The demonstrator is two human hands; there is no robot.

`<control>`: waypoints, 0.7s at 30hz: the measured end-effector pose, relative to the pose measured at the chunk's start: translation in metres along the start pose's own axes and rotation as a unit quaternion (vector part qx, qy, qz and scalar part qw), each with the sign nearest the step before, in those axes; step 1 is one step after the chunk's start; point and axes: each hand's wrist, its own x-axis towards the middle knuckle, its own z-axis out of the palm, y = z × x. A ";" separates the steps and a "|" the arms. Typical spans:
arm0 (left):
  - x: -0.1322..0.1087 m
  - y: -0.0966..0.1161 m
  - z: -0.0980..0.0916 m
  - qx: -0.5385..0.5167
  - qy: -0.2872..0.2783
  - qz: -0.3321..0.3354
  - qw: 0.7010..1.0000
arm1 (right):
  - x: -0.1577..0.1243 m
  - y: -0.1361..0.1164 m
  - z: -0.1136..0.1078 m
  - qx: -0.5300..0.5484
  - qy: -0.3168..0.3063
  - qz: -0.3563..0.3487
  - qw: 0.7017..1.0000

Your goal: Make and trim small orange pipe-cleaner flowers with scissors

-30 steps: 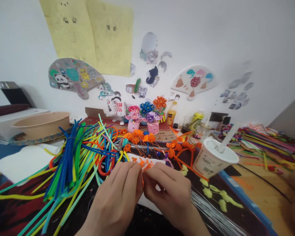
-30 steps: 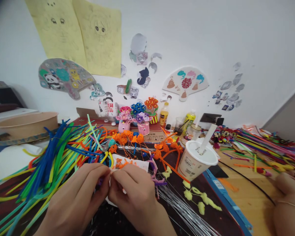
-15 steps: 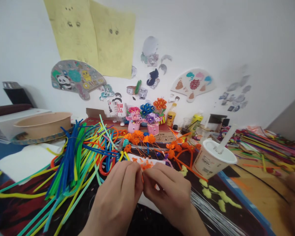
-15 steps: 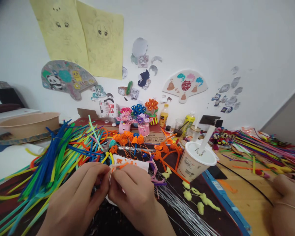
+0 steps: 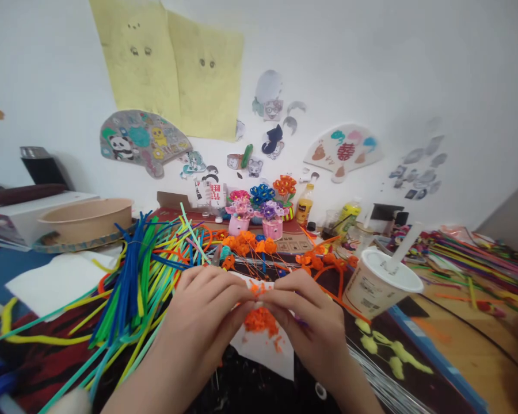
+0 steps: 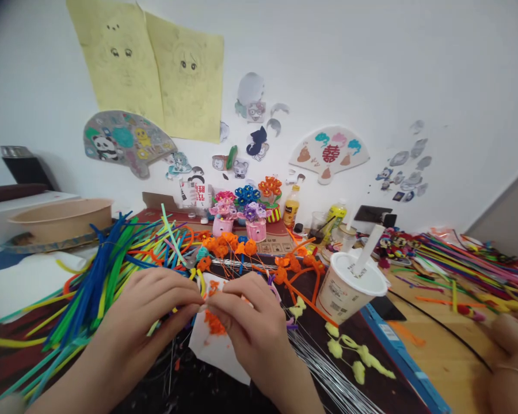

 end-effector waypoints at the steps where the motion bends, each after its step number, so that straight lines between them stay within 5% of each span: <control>1: -0.001 -0.001 0.001 -0.018 -0.012 -0.006 1.000 | 0.001 0.000 0.000 -0.016 0.012 -0.008 1.000; 5: -0.003 0.001 0.002 -0.050 -0.003 -0.027 0.998 | 0.004 -0.001 0.002 -0.090 0.066 -0.014 0.994; 10: -0.001 0.006 0.005 -0.021 0.063 -0.016 0.998 | 0.002 -0.007 0.006 -0.106 0.186 0.074 0.974; 15: -0.002 0.006 0.010 0.025 0.099 0.011 0.995 | 0.003 -0.011 0.013 0.096 0.060 0.181 0.977; 21: 0.002 0.007 0.008 0.000 0.114 0.018 0.993 | 0.007 -0.013 0.013 0.145 0.068 0.156 0.975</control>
